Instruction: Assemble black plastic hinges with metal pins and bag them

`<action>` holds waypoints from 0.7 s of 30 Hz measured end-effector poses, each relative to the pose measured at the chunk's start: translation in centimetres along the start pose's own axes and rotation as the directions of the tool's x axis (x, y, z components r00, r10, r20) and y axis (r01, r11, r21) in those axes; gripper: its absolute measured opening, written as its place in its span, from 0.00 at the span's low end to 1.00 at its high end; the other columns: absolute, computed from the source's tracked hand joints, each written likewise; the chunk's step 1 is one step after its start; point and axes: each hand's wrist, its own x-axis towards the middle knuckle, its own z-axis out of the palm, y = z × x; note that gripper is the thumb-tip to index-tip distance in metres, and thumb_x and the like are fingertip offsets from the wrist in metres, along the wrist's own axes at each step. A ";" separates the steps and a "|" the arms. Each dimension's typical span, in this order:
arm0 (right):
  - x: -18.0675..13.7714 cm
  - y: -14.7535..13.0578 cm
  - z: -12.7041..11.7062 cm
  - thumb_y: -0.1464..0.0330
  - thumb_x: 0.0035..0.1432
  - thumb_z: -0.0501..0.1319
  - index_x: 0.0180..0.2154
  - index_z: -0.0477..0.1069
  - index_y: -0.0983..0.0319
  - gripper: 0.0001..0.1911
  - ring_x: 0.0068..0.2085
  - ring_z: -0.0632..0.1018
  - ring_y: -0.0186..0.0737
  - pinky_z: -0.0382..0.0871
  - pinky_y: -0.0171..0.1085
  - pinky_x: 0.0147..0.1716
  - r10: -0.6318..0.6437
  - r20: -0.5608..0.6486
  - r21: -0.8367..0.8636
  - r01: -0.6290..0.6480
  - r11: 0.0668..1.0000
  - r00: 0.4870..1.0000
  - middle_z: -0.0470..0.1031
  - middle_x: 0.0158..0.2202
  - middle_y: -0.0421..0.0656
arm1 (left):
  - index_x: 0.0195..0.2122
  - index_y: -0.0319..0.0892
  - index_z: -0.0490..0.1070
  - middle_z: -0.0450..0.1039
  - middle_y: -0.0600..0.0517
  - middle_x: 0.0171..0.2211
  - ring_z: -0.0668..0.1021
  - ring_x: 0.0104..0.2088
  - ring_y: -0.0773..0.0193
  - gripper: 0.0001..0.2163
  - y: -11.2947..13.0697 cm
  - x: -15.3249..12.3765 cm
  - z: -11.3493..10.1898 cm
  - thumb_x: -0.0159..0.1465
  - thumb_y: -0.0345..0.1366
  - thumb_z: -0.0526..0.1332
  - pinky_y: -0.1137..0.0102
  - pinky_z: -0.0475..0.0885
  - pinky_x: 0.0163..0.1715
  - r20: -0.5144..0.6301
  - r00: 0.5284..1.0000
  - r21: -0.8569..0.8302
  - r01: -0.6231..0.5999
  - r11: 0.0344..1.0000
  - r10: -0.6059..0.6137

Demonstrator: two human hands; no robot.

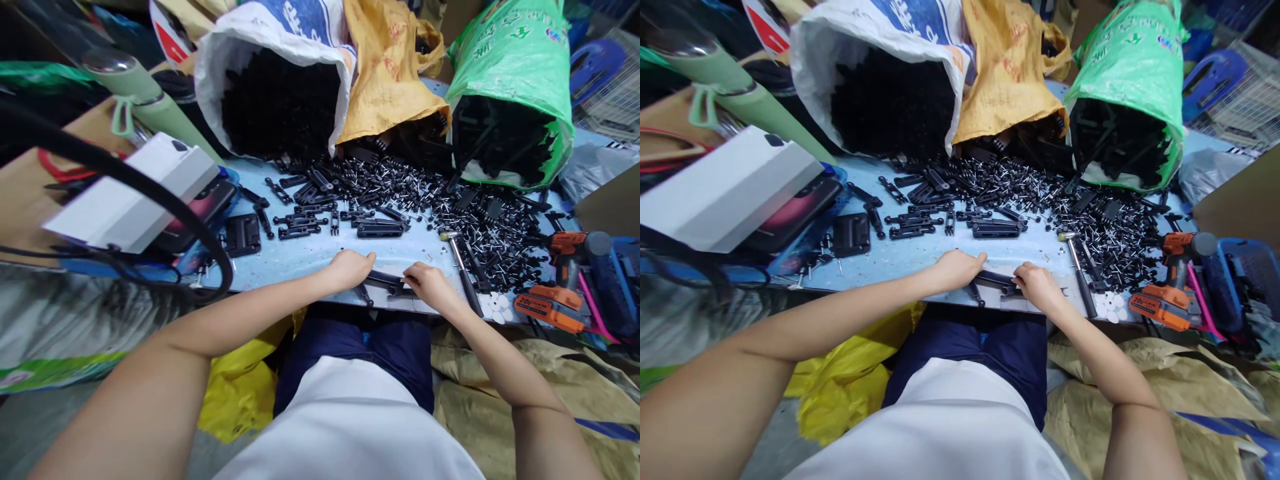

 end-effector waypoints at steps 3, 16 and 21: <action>-0.2 -0.3 0.3 0.71 0.58 0.56 0.38 0.70 0.63 0.06 0.34 0.75 0.36 0.61 0.31 0.31 0.005 0.023 -0.037 -0.004 0.999 1.000 0.74 0.35 0.45 | 0.47 0.34 0.62 0.75 0.40 0.32 0.78 0.35 0.53 0.18 0.0 0.0 0.6 0.64 0.45 0.49 0.66 0.71 0.32 -0.112 0.993 -0.075 0.016 0.997 -0.025; -1.9 2.4 5.1 0.67 0.62 0.51 0.42 0.70 0.63 0.12 0.40 0.76 0.37 0.71 0.35 0.40 -0.299 -0.435 -0.011 0.327 0.945 0.849 0.75 0.40 0.48 | 0.41 0.39 0.70 0.77 0.45 0.35 0.79 0.37 0.62 0.12 -2.0 -1.4 9.5 0.66 0.32 0.47 0.68 0.76 0.38 -0.795 0.605 -0.218 -0.229 0.949 -0.037; -2.2 3.5 6.7 0.67 0.60 0.55 0.50 0.66 0.62 0.16 0.42 0.76 0.38 0.72 0.35 0.39 -0.358 -0.547 0.006 0.432 0.902 0.757 0.74 0.43 0.49 | 0.43 0.36 0.68 0.77 0.45 0.31 0.79 0.33 0.63 0.10 -2.8 -0.8 10.0 0.64 0.27 0.51 0.69 0.77 0.33 -0.871 0.461 0.028 -0.297 0.954 0.169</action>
